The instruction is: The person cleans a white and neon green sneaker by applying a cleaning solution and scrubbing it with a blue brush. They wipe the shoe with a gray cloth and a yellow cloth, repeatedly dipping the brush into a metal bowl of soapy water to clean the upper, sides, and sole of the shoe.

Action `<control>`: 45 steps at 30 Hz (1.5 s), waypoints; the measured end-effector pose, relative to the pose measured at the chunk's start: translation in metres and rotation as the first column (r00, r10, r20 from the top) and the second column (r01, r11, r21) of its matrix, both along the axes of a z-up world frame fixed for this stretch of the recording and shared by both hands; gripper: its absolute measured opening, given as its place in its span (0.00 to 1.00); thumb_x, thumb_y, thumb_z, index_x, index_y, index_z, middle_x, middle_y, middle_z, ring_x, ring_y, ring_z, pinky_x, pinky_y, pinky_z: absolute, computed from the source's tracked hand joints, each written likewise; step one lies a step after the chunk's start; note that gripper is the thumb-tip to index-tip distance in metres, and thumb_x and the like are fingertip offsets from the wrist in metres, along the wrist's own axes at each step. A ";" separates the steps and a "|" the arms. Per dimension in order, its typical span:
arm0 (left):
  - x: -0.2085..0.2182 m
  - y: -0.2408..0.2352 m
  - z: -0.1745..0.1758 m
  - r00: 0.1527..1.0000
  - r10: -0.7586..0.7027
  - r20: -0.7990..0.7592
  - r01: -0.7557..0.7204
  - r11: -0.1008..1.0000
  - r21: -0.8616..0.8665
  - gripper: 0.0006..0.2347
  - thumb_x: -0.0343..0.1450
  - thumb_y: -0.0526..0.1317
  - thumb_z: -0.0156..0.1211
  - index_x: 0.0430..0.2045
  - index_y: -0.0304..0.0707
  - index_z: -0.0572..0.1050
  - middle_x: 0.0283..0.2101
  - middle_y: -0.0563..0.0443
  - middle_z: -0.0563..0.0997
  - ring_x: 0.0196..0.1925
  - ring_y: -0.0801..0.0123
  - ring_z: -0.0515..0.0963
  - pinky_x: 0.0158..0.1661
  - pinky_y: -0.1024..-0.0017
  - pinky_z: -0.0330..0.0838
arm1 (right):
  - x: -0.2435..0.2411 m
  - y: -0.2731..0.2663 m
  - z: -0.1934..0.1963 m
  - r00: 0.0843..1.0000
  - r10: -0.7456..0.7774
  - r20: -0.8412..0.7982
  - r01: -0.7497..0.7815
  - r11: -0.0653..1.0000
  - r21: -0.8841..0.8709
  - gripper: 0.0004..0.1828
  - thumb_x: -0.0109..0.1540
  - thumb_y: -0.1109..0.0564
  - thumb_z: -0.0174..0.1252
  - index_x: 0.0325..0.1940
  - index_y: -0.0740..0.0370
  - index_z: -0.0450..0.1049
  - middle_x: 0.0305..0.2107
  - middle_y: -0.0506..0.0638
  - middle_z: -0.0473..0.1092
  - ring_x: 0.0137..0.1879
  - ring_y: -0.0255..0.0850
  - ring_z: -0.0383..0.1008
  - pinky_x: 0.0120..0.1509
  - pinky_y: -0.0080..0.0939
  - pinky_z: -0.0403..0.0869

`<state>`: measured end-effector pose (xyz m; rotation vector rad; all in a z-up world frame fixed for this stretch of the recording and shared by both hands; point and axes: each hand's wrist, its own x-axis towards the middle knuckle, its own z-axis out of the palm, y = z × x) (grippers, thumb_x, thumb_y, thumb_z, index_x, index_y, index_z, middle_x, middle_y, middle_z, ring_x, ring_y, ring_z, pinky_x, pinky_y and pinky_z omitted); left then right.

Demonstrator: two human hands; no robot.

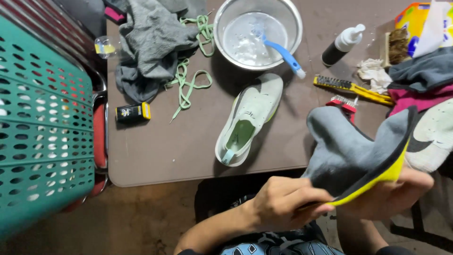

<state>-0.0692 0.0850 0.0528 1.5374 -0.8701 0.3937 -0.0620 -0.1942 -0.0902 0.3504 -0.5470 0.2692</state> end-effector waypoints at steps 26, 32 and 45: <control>-0.009 0.074 -0.058 0.496 -0.261 -0.828 -0.461 0.729 -0.506 0.33 0.75 0.57 0.40 0.73 0.36 0.50 0.75 0.42 0.59 0.74 0.61 0.59 0.69 0.65 0.55 | 0.071 0.204 0.133 0.027 0.063 0.998 0.936 -0.353 -0.003 0.25 0.69 0.50 0.48 0.19 0.64 0.63 0.16 0.53 0.59 0.21 0.42 0.55 0.29 0.42 0.57; -0.019 0.072 -0.080 0.195 -0.694 -0.693 -0.466 0.556 -0.688 0.34 0.67 0.50 0.63 0.68 0.33 0.62 0.58 0.38 0.77 0.56 0.51 0.79 0.54 0.58 0.78 | 0.056 0.188 0.133 0.080 0.046 0.996 0.964 -0.257 -0.065 0.25 0.69 0.48 0.49 0.20 0.63 0.63 0.17 0.52 0.59 0.22 0.42 0.56 0.32 0.42 0.64; -0.028 0.055 -0.073 0.538 -0.333 -0.774 -0.377 0.727 -0.575 0.40 0.65 0.51 0.72 0.68 0.33 0.55 0.63 0.39 0.71 0.64 0.53 0.71 0.64 0.64 0.69 | 0.048 0.148 0.110 0.603 -0.351 0.716 0.593 -0.404 -0.697 0.28 0.71 0.46 0.44 0.17 0.54 0.54 0.14 0.42 0.54 0.20 0.31 0.49 0.23 0.34 0.51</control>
